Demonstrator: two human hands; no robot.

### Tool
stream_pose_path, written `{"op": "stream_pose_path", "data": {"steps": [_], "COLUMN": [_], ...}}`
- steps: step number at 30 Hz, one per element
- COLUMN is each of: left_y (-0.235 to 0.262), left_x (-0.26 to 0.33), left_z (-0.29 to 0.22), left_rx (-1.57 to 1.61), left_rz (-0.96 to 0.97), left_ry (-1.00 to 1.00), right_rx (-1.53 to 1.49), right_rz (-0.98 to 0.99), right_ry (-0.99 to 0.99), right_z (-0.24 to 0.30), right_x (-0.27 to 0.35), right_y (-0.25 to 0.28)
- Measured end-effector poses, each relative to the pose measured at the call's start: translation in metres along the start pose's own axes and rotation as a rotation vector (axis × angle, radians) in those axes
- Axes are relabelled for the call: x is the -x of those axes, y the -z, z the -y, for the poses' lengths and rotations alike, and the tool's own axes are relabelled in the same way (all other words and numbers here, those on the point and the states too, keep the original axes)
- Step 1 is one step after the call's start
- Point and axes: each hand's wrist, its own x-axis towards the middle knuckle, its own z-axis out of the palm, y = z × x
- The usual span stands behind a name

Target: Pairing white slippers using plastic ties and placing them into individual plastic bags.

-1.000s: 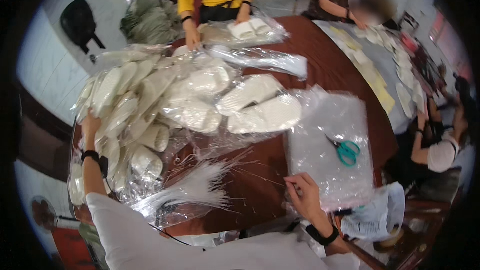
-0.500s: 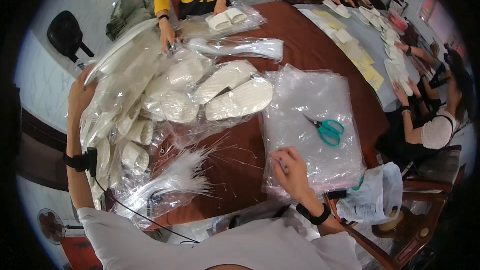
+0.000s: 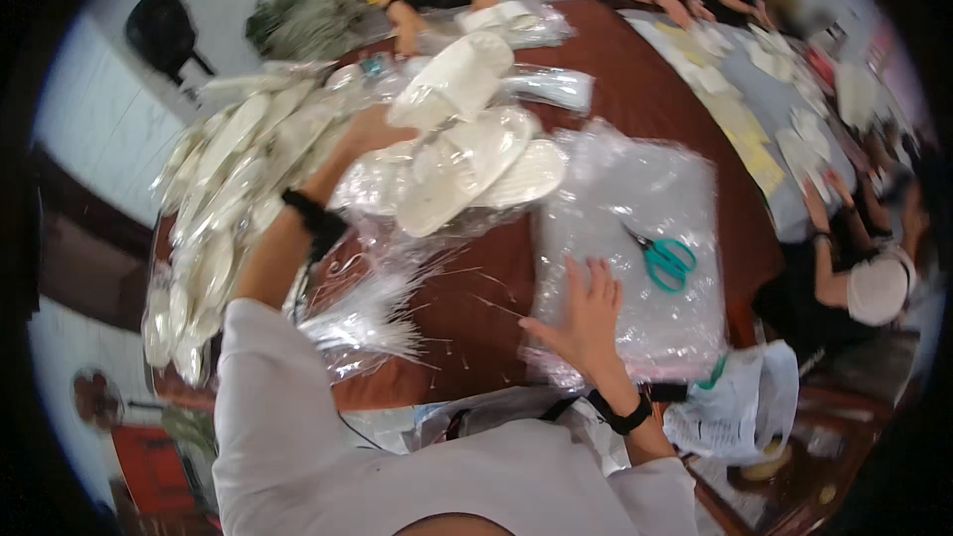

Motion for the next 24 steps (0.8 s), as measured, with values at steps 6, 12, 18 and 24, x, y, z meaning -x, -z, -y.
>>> {"op": "stream_pose_path", "data": {"steps": [6,12,18,24], "left_y": [-0.005,0.09,0.165,0.139], "left_x": [0.018,0.102,0.228,0.309], "left_z": [0.009,0.004,0.064,0.187], "left_rx": [-0.015,0.107,-0.084,-0.472], "left_rz": [-0.348,-0.241,-0.318,-0.2], "left_ry": [0.185,0.109,0.381,0.626], "right_rx": [0.124,0.113,0.1,0.121], "right_rz": [0.058,0.084,0.115,0.115], "right_ry": [0.039,0.123,0.119,0.123], "right_z": [-0.021,-0.049,-0.053,-0.053], "right_x": [-0.002,0.001,0.006,0.005], "right_y": [-0.009,-0.005,-0.006,-0.005]}}
